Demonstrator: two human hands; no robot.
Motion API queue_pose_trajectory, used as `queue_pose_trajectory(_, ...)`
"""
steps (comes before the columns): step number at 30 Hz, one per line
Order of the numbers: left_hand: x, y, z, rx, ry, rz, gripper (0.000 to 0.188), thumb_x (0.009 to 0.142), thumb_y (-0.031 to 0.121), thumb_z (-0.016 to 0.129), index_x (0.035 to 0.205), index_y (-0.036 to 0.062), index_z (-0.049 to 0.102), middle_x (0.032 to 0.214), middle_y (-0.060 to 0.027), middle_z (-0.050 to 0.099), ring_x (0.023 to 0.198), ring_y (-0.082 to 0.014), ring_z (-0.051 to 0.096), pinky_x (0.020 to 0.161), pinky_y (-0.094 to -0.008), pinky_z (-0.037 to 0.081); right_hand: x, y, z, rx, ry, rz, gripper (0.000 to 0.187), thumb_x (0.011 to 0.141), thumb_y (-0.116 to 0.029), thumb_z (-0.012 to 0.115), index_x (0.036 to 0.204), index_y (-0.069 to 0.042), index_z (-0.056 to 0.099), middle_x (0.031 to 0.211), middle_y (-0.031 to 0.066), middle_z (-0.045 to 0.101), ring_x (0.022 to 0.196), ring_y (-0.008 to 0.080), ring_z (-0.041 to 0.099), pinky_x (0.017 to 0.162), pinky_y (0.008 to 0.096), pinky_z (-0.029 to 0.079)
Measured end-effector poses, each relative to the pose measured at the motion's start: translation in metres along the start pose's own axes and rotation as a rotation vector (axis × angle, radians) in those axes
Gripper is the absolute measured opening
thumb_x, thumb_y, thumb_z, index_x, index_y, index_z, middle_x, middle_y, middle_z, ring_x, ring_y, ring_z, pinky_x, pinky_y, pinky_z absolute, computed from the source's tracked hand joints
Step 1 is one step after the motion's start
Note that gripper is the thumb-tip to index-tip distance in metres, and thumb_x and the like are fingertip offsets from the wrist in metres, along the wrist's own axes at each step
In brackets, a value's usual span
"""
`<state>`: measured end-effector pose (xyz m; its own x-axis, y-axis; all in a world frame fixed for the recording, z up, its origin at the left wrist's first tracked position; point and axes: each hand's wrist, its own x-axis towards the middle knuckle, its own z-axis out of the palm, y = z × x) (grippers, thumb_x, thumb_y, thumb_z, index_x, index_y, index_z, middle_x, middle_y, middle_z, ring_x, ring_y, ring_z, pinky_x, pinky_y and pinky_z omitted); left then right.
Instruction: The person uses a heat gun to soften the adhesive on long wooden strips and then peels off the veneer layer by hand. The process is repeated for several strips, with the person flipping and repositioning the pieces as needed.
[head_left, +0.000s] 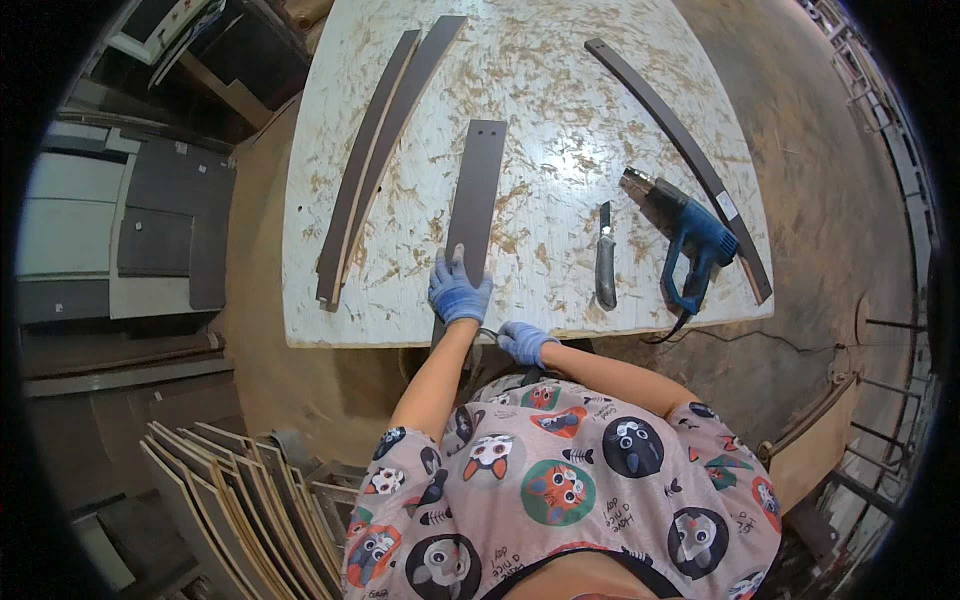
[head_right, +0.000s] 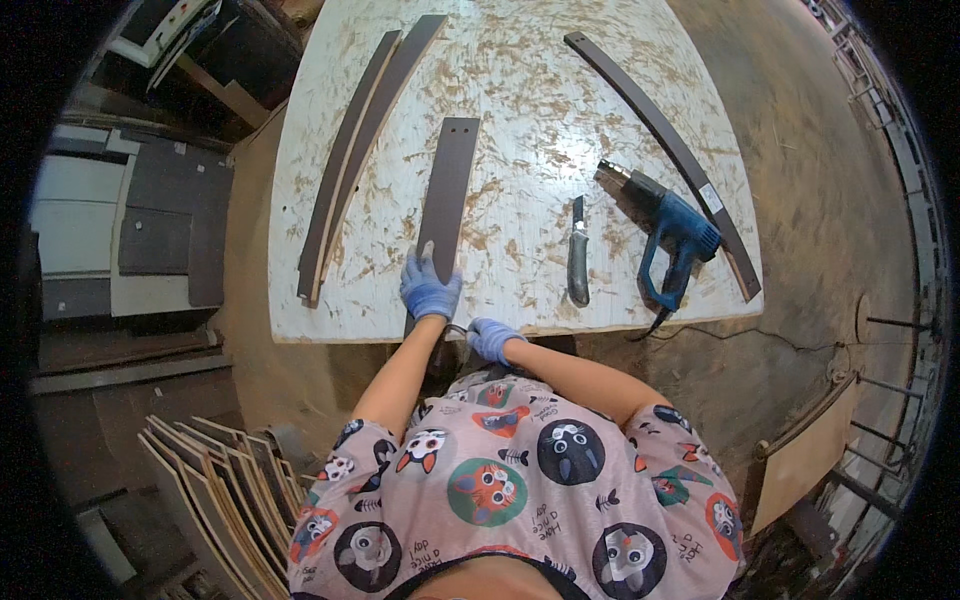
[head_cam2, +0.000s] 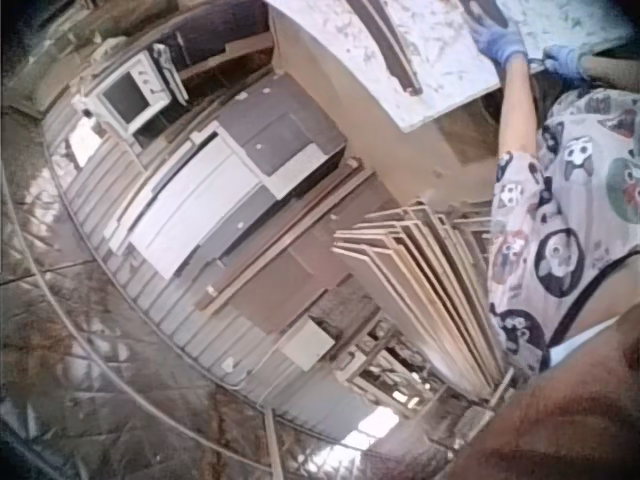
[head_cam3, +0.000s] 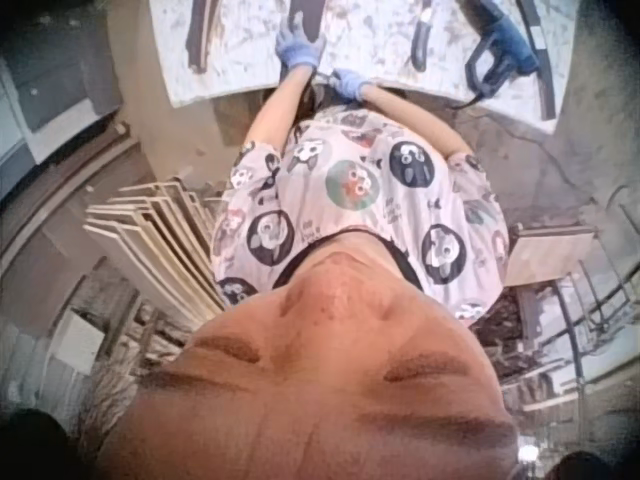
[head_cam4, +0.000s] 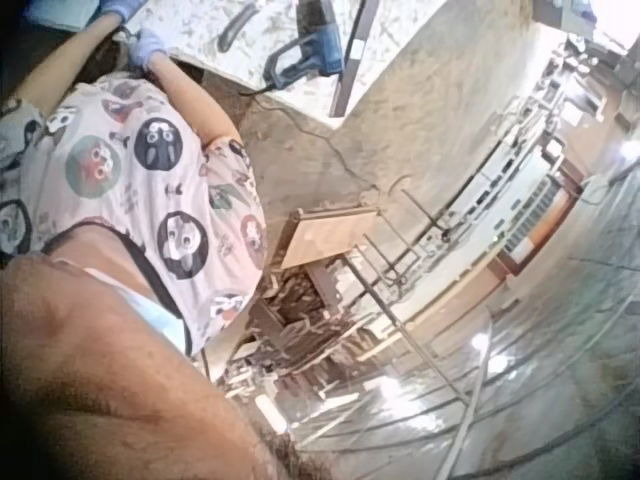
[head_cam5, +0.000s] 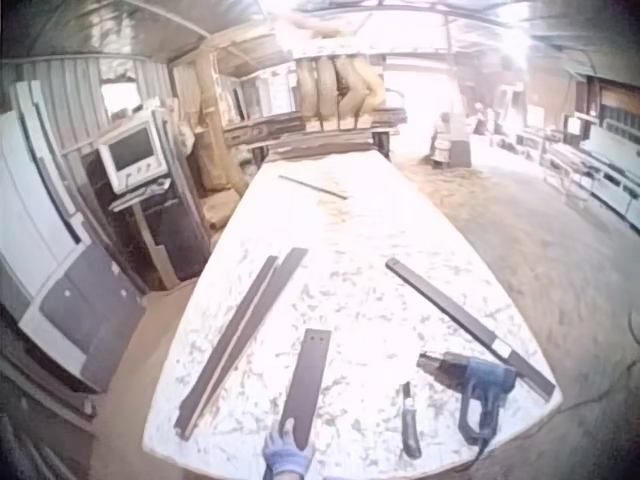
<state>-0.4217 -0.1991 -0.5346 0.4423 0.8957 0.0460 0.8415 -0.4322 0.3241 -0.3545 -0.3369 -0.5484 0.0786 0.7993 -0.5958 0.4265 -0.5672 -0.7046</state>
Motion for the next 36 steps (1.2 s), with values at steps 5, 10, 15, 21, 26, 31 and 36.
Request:
queue_pose_trajectory(5, 0.003, 0.004, -0.003, 0.000, 0.001, -0.009, 0.068, 0.068, 0.040, 0.067, 0.130, 0.0255, 0.043, 0.130, -0.0187, 0.038, 0.115, -0.0372, 0.040, 0.096, -0.0460, 0.036, 0.006, 0.019, 0.039, 0.071, 0.091, -0.125, 0.038, 0.089, -0.034, 0.042, 0.097, 0.000, 0.058, 0.094, 0.0259, 0.059, 0.092, 0.0416, 0.056, 0.081, 0.0449, 0.044)
queue_pose_trajectory(10, 0.006, -0.003, -0.001, 0.004, -0.041, -0.028, 0.068, 0.065, 0.041, 0.069, 0.127, 0.0242, 0.050, 0.128, -0.0176, 0.040, 0.111, -0.0360, 0.042, 0.097, -0.0404, 0.037, -0.022, 0.001, 0.044, 0.102, 0.211, -0.191, 0.036, 0.090, -0.033, 0.041, 0.096, -0.002, 0.059, 0.092, 0.0248, 0.059, 0.089, 0.0418, 0.055, 0.079, 0.0461, 0.044)
queue_pose_trajectory(15, 0.004, 0.002, -0.003, -0.010, -0.083, -0.111, 0.063, 0.067, 0.041, 0.068, 0.126, 0.0244, 0.052, 0.132, -0.0161, 0.038, 0.116, -0.0340, 0.039, 0.100, -0.0391, 0.036, -0.099, 0.026, 0.064, 0.187, 0.048, -0.182, 0.033, 0.090, -0.030, 0.045, 0.095, 0.001, 0.057, 0.091, 0.0244, 0.060, 0.087, 0.0419, 0.055, 0.076, 0.0438, 0.045)
queue_pose_trajectory(21, 0.019, 0.005, -0.013, 0.043, -0.029, -0.127, 0.063, 0.065, 0.043, 0.069, 0.124, 0.0279, 0.053, 0.134, -0.0142, 0.038, 0.119, -0.0330, 0.038, 0.101, -0.0381, 0.035, -0.232, 0.071, 0.019, 0.388, 0.156, 0.100, 0.036, 0.086, -0.034, 0.049, 0.110, -0.009, 0.057, 0.088, 0.0211, 0.062, 0.080, 0.0375, 0.059, 0.070, 0.0427, 0.047)
queue_pose_trajectory(26, 0.020, -0.006, -0.008, 0.023, -0.134, -0.115, 0.065, 0.067, 0.046, 0.070, 0.127, 0.0305, 0.049, 0.141, -0.0131, 0.032, 0.125, -0.0349, 0.034, 0.105, -0.0394, 0.031, -0.290, 0.171, -0.016, -0.248, 0.483, 0.185, 0.035, 0.082, -0.034, 0.055, 0.114, -0.018, 0.054, 0.079, 0.0174, 0.063, 0.070, 0.0367, 0.060, 0.066, 0.0456, 0.047)
queue_pose_trajectory(31, 0.000, -0.029, -0.031, 0.043, 0.074, -0.078, 0.059, 0.076, 0.041, 0.064, 0.128, 0.0210, 0.047, 0.138, -0.0132, 0.034, 0.124, -0.0313, 0.035, 0.102, -0.0349, 0.033, -0.278, 0.137, -0.040, -0.531, 0.582, -0.087, 0.029, 0.073, -0.014, 0.060, 0.102, -0.019, 0.059, 0.089, 0.0058, 0.059, 0.086, 0.0273, 0.056, 0.076, 0.0380, 0.042)
queue_pose_trajectory(36, -0.127, 0.003, -0.013, -0.842, -0.515, 0.218, 0.050, 0.087, 0.043, 0.051, 0.122, 0.0075, 0.050, 0.120, -0.0174, 0.054, 0.108, -0.0256, 0.055, 0.093, -0.0347, 0.041, -0.206, 0.078, -0.018, -0.528, 0.745, -0.539, 0.042, 0.063, -0.009, 0.063, 0.103, -0.021, 0.059, 0.091, 0.0025, 0.059, 0.087, 0.0241, 0.055, 0.083, 0.0387, 0.041)
